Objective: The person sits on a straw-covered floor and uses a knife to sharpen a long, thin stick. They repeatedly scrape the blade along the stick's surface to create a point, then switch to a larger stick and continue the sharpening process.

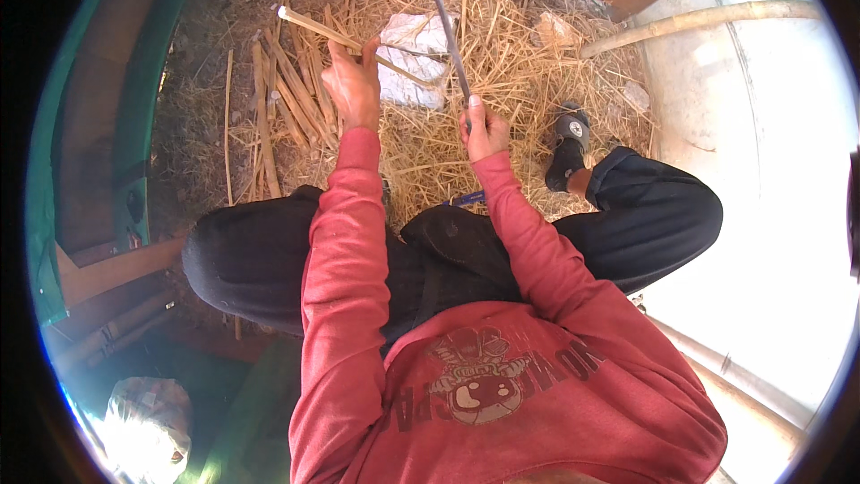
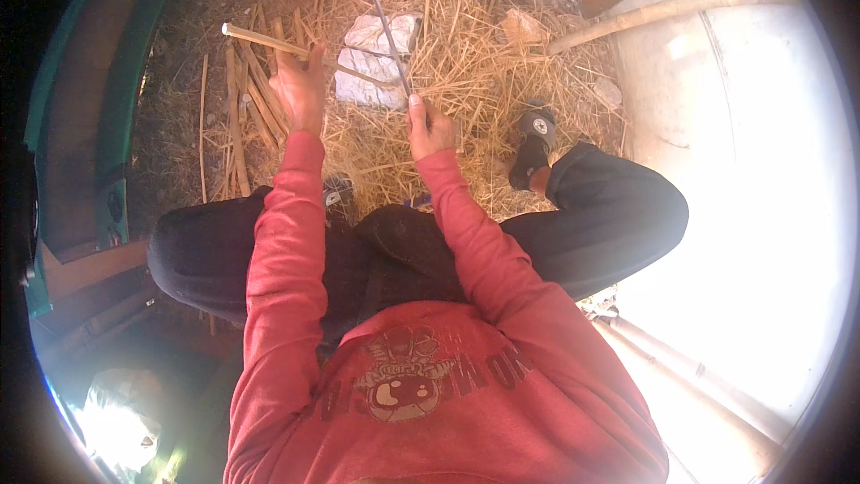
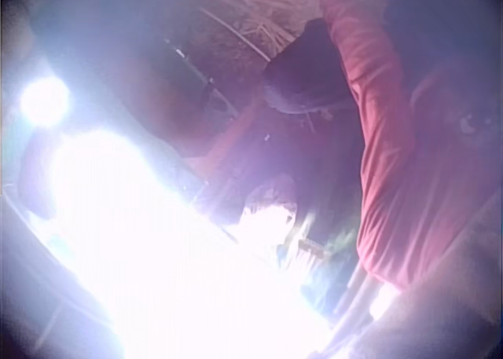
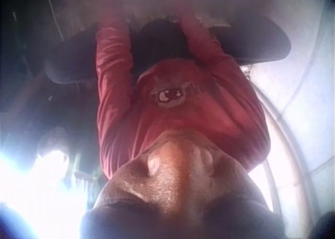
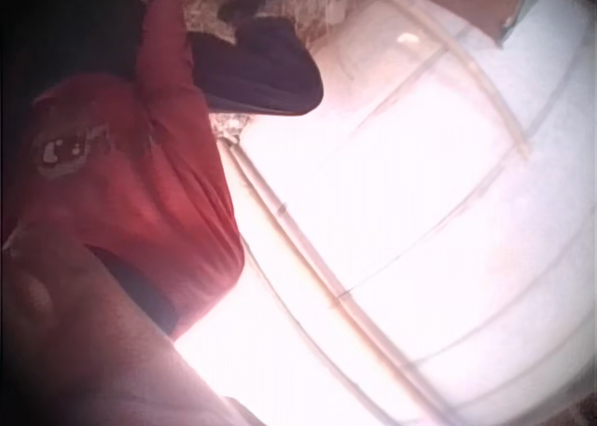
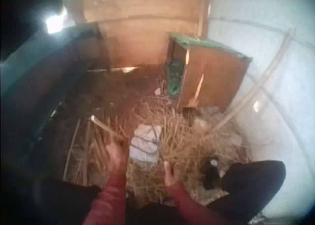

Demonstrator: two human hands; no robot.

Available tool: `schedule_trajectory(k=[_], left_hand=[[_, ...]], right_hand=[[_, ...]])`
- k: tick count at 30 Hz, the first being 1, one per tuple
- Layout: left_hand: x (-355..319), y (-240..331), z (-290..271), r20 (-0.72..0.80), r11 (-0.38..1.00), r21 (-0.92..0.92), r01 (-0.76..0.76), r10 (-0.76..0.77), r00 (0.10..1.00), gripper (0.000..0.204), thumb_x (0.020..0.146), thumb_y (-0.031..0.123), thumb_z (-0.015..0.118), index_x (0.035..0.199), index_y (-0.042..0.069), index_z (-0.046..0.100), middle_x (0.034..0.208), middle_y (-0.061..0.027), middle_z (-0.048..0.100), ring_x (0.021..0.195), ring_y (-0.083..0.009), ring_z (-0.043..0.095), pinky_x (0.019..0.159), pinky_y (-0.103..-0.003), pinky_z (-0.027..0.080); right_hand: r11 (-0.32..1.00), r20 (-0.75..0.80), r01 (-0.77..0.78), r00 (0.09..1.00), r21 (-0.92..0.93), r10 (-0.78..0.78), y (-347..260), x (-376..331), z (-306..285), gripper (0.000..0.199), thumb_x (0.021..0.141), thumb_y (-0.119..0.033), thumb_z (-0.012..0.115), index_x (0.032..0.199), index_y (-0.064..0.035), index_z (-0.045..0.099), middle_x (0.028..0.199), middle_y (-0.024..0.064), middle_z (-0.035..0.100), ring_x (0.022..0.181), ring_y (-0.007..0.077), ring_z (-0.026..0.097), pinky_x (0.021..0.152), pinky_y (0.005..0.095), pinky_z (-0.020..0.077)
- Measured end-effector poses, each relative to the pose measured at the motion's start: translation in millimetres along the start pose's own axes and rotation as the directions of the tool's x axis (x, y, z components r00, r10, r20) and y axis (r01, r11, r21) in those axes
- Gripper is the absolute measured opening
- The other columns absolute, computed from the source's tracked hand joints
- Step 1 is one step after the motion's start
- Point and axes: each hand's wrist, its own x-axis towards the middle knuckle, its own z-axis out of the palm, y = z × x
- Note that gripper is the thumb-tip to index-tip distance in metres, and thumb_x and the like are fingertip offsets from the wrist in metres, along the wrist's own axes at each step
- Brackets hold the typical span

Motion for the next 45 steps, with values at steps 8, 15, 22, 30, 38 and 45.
schedule_trajectory(k=[8, 15, 22, 30, 38, 45], left_hand=[[6, 9, -5, -0.018, 0.99, -0.137, 0.015, -0.017, 1.0, 0.031, 0.085, 0.021, 0.072, 0.078, -0.007, 0.062, 0.058, -0.0194, 0.065, 0.052, -0.026, 0.068, 0.053, -0.035, 0.055], [10, 11, -5, -0.026, 0.997, -0.071, 0.012, -0.014, 1.0, 0.031, 0.084, 0.023, 0.072, 0.073, -0.005, 0.065, 0.057, -0.0171, 0.065, 0.05, -0.0241, 0.068, 0.052, -0.035, 0.055], [11, -20, 16, -0.048, 0.99, -0.123, 0.064, -0.071, 0.996, 0.025, 0.084, 0.018, 0.07, 0.077, -0.005, 0.066, 0.057, -0.0162, 0.065, 0.048, -0.0253, 0.067, 0.047, -0.033, 0.055], [4, -14, 6, -0.065, 0.973, -0.232, 0.025, -0.041, 0.997, 0.026, 0.084, 0.016, 0.069, 0.073, -0.006, 0.062, 0.057, -0.017, 0.065, 0.048, -0.0233, 0.067, 0.048, -0.035, 0.055], [-4, -17, 2, -0.115, 0.975, -0.223, 0.014, -0.04, 0.993, 0.021, 0.083, 0.012, 0.069, 0.076, -0.008, 0.062, 0.058, -0.0185, 0.065, 0.049, -0.0239, 0.067, 0.048, -0.034, 0.056], [2, -25, -1, -0.074, 0.968, -0.242, 0.069, -0.09, 0.993, 0.017, 0.083, 0.006, 0.066, 0.083, -0.01, 0.061, 0.06, -0.0202, 0.066, 0.05, -0.0233, 0.068, 0.046, -0.033, 0.057]], right_hand=[[0.997, 0.001, 0.004, 1.0, 0.079, -0.004, -7, -4, -4, 0.052, 0.099, -0.043, 0.049, 0.064, -0.0044, 0.057, 0.049, 0.0006, 0.049, 0.045, 0.0089, 0.048, 0.045, 0.0271, 0.0376], [0.995, -0.016, 0.017, 1.0, -0.097, -0.019, 8, -1, -4, 0.053, 0.096, -0.045, 0.053, 0.065, -0.003, 0.061, 0.049, 0.0025, 0.05, 0.047, 0.0119, 0.05, 0.05, 0.029, 0.0409], [0.867, -0.017, -0.054, 0.998, -0.495, 0.053, 64, -10, -11, 0.062, 0.094, -0.054, 0.048, 0.086, 0.0036, 0.071, 0.078, 0.0252, 0.067, 0.076, 0.0386, 0.067, 0.073, 0.0437, 0.0508], [0.858, -0.008, -0.057, 0.998, -0.51, 0.062, 25, -2, -8, 0.064, 0.094, -0.055, 0.048, 0.093, 0.0043, 0.071, 0.076, 0.0273, 0.066, 0.07, 0.0418, 0.063, 0.07, 0.0472, 0.0501], [0.638, -0.084, -0.189, 0.978, -0.746, 0.191, 76, -17, -19, 0.07, 0.09, -0.061, 0.05, 0.094, 0.0053, 0.071, 0.078, 0.0283, 0.066, 0.08, 0.0438, 0.065, 0.076, 0.0489, 0.0479], [0.979, -0.007, -0.088, 0.996, -0.182, 0.088, 18, 4, -7, 0.071, 0.091, -0.062, 0.047, 0.081, 0.0044, 0.068, 0.067, 0.0208, 0.062, 0.062, 0.0307, 0.06, 0.064, 0.0388, 0.0473]])
